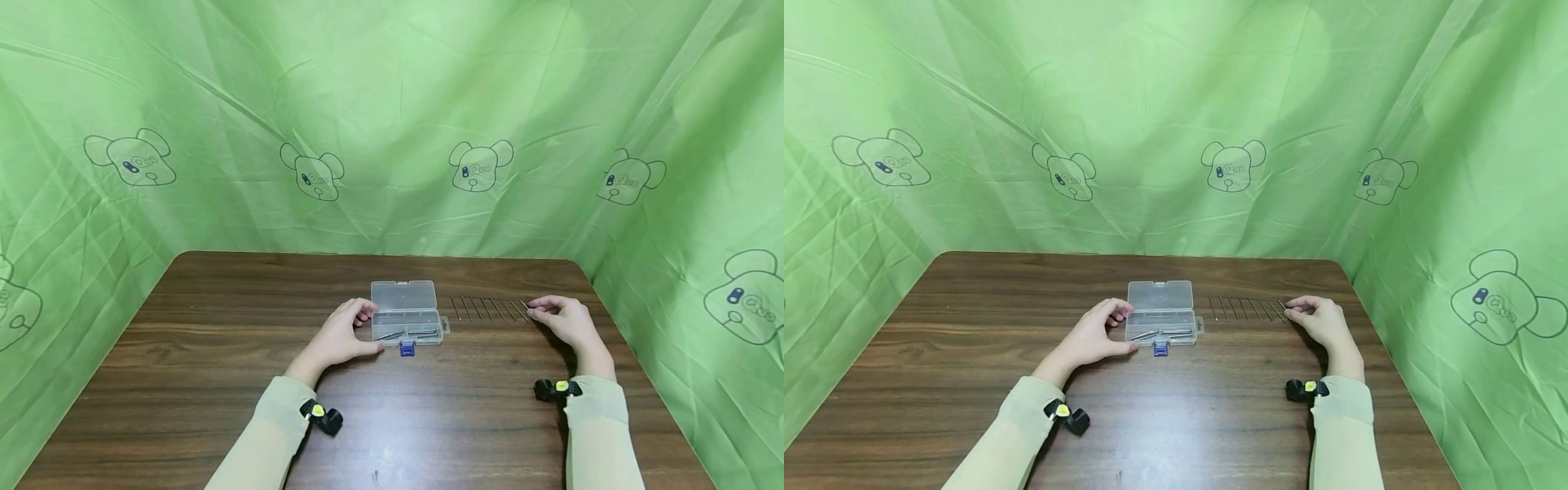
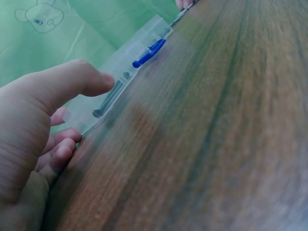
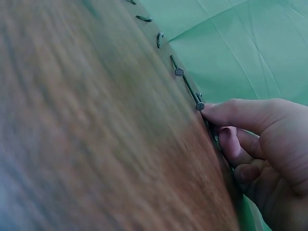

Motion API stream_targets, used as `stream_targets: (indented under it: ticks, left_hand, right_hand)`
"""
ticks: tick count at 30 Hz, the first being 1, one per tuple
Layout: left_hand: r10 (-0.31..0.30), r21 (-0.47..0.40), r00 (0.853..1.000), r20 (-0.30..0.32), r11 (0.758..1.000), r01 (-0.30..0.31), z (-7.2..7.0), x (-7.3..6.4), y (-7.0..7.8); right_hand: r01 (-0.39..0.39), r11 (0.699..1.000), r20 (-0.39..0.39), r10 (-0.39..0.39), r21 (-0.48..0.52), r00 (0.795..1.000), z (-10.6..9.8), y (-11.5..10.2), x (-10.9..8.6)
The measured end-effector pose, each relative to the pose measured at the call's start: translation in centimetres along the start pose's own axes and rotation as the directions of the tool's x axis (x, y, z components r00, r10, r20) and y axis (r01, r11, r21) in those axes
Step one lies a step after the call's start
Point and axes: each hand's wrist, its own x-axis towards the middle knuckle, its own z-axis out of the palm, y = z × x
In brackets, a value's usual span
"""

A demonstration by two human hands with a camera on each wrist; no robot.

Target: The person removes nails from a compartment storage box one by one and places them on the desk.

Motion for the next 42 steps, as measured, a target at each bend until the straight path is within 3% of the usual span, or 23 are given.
stream_targets:
  ticks: [12, 28, 42]
  left_hand:
    - [0.005, -0.001, 1.000, -0.005, 1.000, -0.005, 0.08, 0.13, -0.06]
    - [-0.005, -0.001, 1.000, 0.006, 1.000, 0.005, -0.24, 0.10, 0.17]
    - [0.009, -0.003, 1.000, 0.005, 1.000, -0.009, 0.01, 0.03, -0.08]
  right_hand:
    - [-0.009, 0.999, -0.038, 0.007, -0.052, 0.999, -0.06, -0.17, 0.08]
    - [0.006, 0.999, -0.054, -0.009, -0.048, 0.999, -0.05, -0.19, 0.29]
    - [0.003, 0.999, -0.025, -0.002, 0.043, 1.000, -0.64, -0.83, 0.01]
